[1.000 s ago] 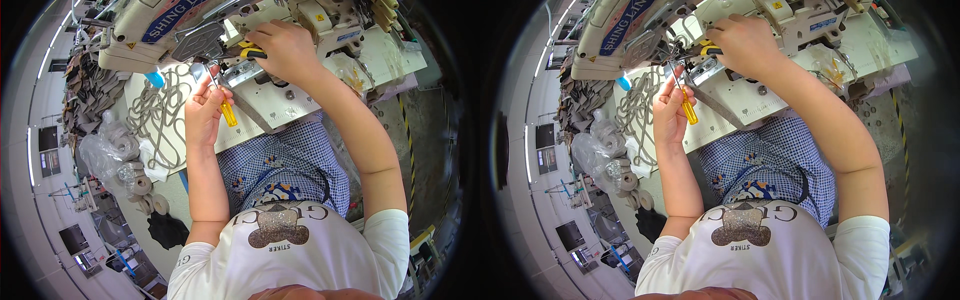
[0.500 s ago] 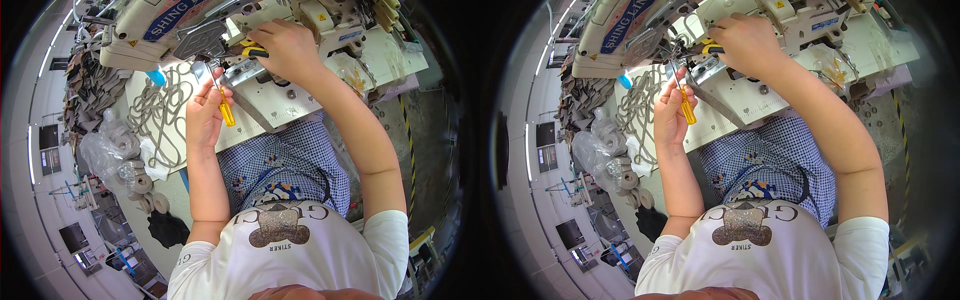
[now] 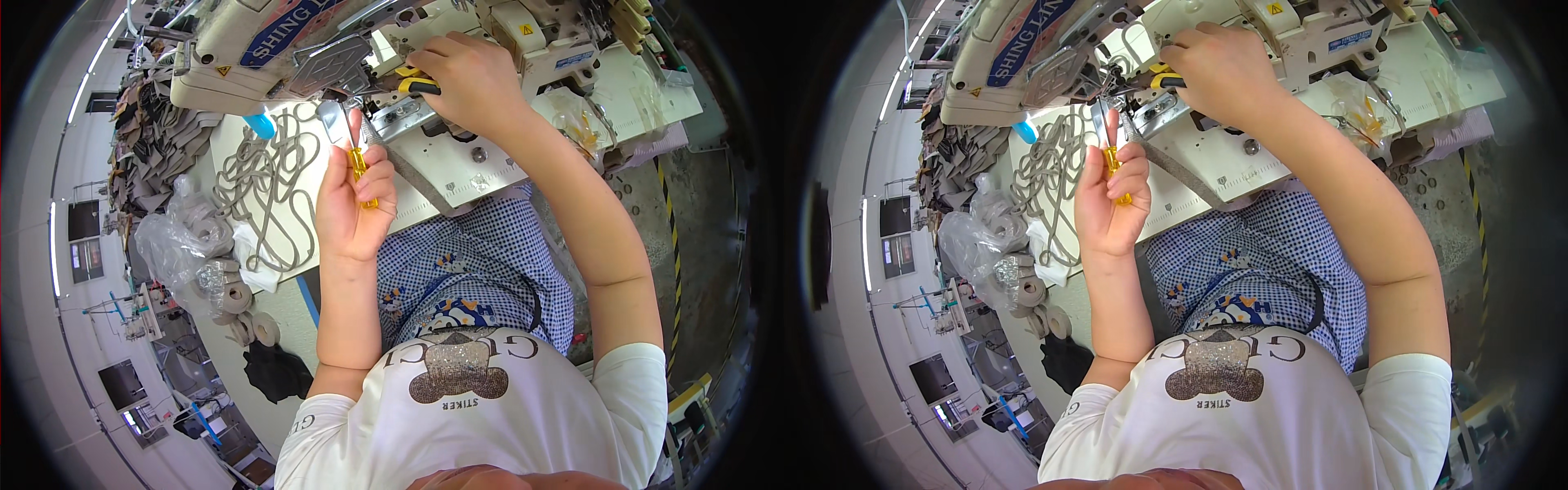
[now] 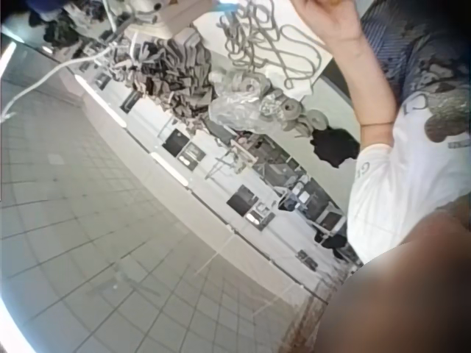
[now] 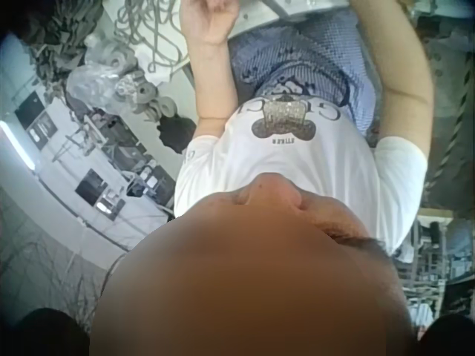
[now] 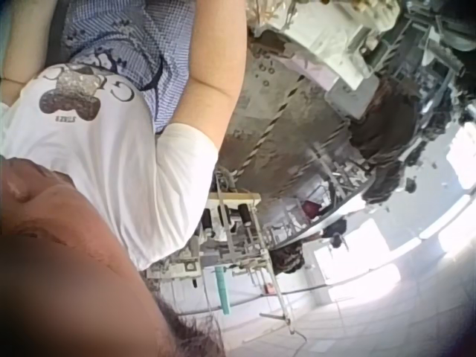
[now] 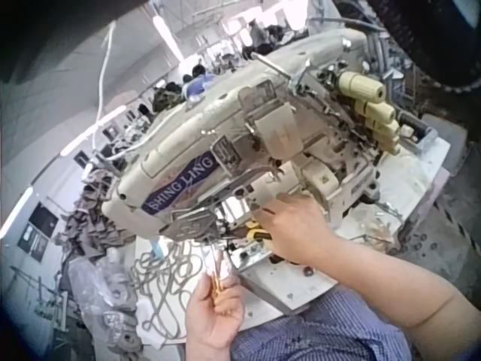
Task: Using tools to adjust a sewing machine and then manipulating cords.
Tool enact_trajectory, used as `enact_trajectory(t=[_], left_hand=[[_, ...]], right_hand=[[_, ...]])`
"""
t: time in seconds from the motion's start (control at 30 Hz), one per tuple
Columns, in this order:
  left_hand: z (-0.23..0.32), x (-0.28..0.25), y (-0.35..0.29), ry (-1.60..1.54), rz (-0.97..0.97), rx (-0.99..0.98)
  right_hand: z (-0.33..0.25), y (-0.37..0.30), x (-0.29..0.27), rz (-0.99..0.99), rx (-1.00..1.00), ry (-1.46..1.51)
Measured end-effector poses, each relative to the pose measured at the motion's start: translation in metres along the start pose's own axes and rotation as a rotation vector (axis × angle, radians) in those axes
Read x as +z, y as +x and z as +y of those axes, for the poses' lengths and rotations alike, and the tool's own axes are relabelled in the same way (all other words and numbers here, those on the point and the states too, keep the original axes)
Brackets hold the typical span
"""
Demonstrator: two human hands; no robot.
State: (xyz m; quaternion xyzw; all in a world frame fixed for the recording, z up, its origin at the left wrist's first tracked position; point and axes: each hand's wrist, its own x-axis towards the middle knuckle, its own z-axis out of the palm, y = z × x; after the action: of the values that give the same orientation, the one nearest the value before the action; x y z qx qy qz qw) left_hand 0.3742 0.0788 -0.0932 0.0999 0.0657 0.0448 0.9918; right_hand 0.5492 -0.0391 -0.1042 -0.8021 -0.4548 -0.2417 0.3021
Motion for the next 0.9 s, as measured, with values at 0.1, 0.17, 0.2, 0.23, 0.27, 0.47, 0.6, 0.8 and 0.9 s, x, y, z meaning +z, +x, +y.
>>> enact_trajectory(t=[0.1,0.17,0.2,0.23,0.27,0.47,0.6,0.8,0.9], left_hand=[[-0.005,0.017,0.0,-0.118,0.082,-0.013],[-0.01,0.03,-0.001,-0.253,0.257,-0.009],[-0.012,0.032,-0.001,-0.252,0.257,-0.008],[-0.013,0.033,0.0,-0.252,0.308,0.013],[-0.015,0.034,0.001,-0.252,0.358,0.034],[-0.012,0.027,0.001,-0.485,0.353,-0.017],[-0.003,0.004,0.0,-0.429,-0.086,-0.201],[-0.01,0.024,-0.001,-0.218,0.213,-0.056],[-0.011,0.032,0.0,-0.304,0.356,-0.019]], right_hand=[[0.001,-0.001,0.001,0.008,-0.003,-0.005],[0.002,-0.001,0.001,0.005,-0.003,-0.01],[0.002,-0.001,0.001,0.001,-0.003,-0.015],[0.002,-0.001,0.001,-0.004,-0.003,-0.02],[0.002,-0.001,0.001,-0.003,-0.003,-0.02],[0.002,-0.001,0.001,0.006,-0.011,-0.014],[0.001,0.0,0.001,-0.005,-0.011,-0.026],[0.002,-0.001,0.002,0.008,-0.015,-0.025],[0.002,0.0,0.002,0.005,-0.021,-0.04]])
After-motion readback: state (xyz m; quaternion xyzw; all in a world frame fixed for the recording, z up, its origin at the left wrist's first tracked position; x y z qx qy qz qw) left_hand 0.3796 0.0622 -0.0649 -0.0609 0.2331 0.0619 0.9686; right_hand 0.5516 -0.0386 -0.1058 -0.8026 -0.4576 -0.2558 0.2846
